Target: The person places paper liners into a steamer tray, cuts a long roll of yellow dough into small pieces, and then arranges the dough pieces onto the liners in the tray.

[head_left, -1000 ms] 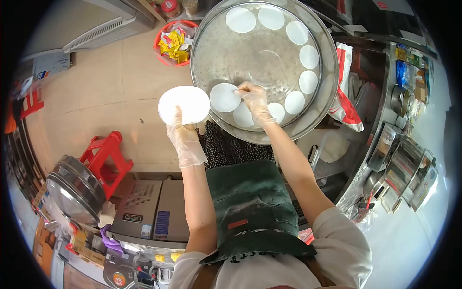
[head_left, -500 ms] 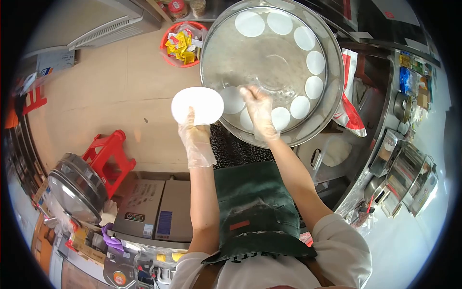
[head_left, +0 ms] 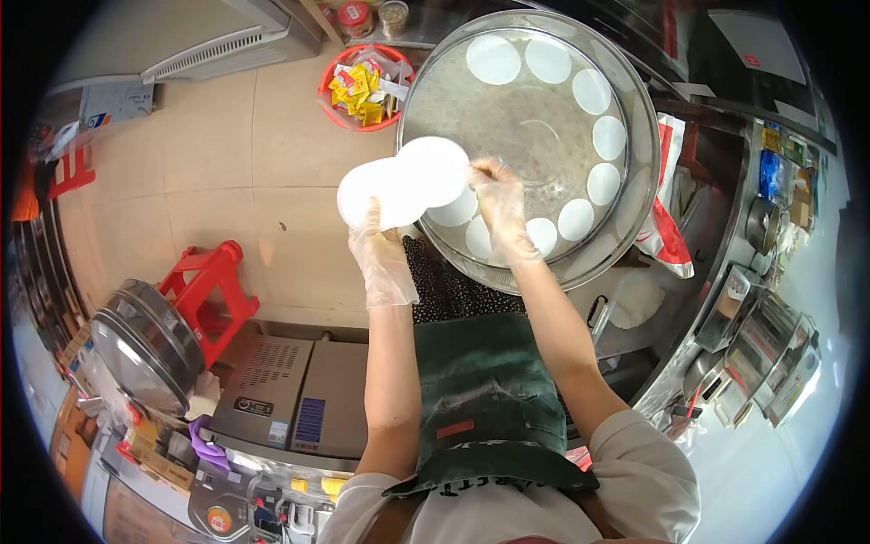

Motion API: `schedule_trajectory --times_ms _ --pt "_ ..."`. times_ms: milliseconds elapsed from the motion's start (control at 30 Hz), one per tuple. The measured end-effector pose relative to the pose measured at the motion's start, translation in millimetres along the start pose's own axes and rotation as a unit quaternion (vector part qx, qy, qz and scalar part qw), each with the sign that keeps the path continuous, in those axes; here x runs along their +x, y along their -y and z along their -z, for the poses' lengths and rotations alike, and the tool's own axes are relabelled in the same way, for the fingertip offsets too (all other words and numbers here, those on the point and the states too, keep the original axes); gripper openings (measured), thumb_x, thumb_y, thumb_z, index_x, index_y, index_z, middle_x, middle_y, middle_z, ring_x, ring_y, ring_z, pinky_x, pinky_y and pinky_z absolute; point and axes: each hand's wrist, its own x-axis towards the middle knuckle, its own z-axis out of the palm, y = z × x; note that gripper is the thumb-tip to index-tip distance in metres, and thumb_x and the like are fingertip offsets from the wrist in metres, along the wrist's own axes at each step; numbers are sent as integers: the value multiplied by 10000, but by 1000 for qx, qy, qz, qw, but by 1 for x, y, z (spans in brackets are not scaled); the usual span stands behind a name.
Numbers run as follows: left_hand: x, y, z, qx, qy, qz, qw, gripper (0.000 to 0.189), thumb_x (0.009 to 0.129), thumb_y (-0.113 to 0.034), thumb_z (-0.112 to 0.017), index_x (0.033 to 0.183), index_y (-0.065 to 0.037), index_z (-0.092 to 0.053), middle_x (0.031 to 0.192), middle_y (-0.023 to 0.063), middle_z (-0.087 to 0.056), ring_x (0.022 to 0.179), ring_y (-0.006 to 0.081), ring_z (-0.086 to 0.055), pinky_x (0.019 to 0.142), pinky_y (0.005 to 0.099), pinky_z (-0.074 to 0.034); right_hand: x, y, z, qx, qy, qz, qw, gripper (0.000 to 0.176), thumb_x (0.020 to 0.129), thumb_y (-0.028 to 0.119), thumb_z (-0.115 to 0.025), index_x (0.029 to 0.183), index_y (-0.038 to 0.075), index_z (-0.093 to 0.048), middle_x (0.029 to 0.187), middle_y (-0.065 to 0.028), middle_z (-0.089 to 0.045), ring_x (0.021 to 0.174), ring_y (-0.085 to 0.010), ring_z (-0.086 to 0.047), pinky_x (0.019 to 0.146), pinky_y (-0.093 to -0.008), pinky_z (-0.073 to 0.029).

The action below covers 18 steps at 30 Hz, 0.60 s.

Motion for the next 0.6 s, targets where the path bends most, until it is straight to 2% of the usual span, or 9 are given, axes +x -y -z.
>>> schedule_trajectory --times_ms 100,233,333,433,533,600 --pt "1 -8 1 5 -33 5 999 399 958 -121 -656 1303 37 -532 1237 160 -622 1141 263 -629 966 355 -555 36 -24 -1 49 12 -6 999 85 897 80 -672 940 21 -715 829 -4 -674 764 -99 -564 725 -257 -462" --pt "11 -13 13 7 -52 -14 999 422 954 -119 -653 1320 42 -520 1273 173 -595 1173 274 -604 974 379 -546 57 -40 -7 -31 -11 9 999 123 892 122 -665 939 19 -714 832 -38 -667 766 -130 -571 725 -283 -459" --pt "13 -15 22 27 -32 -22 999 503 950 -134 -668 1367 74 -479 1331 173 -549 1239 261 -543 1046 359 -488 65 -48 -9 -91 -39 38 994 134 874 133 -672 938 23 -712 843 -82 -668 779 -169 -594 738 -306 -468" --pt "9 -15 23 37 -35 -9 999 514 956 -148 -661 1377 75 -467 1350 182 -533 1255 265 -529 1068 367 -468 68 -50 -14 -136 -58 41 988 151 862 160 -686 936 31 -712 863 -119 -676 793 -219 -623 751 -336 -480" --pt "13 -9 29 33 -39 -21 998 490 946 -125 -668 1357 67 -480 1303 191 -566 1206 289 -573 1007 410 -519 66 -48 -18 -181 -73 47 980 180 859 201 -697 927 35 -715 886 -131 -688 804 -262 -646 760 -364 -492" --pt "13 -7 31 41 -40 -23 998 496 946 -124 -669 1359 72 -477 1304 195 -566 1206 292 -572 1011 412 -515 64 -47 -20 -197 -79 42 976 201 859 224 -701 920 33 -717 897 -135 -691 810 -285 -656 764 -378 -498"
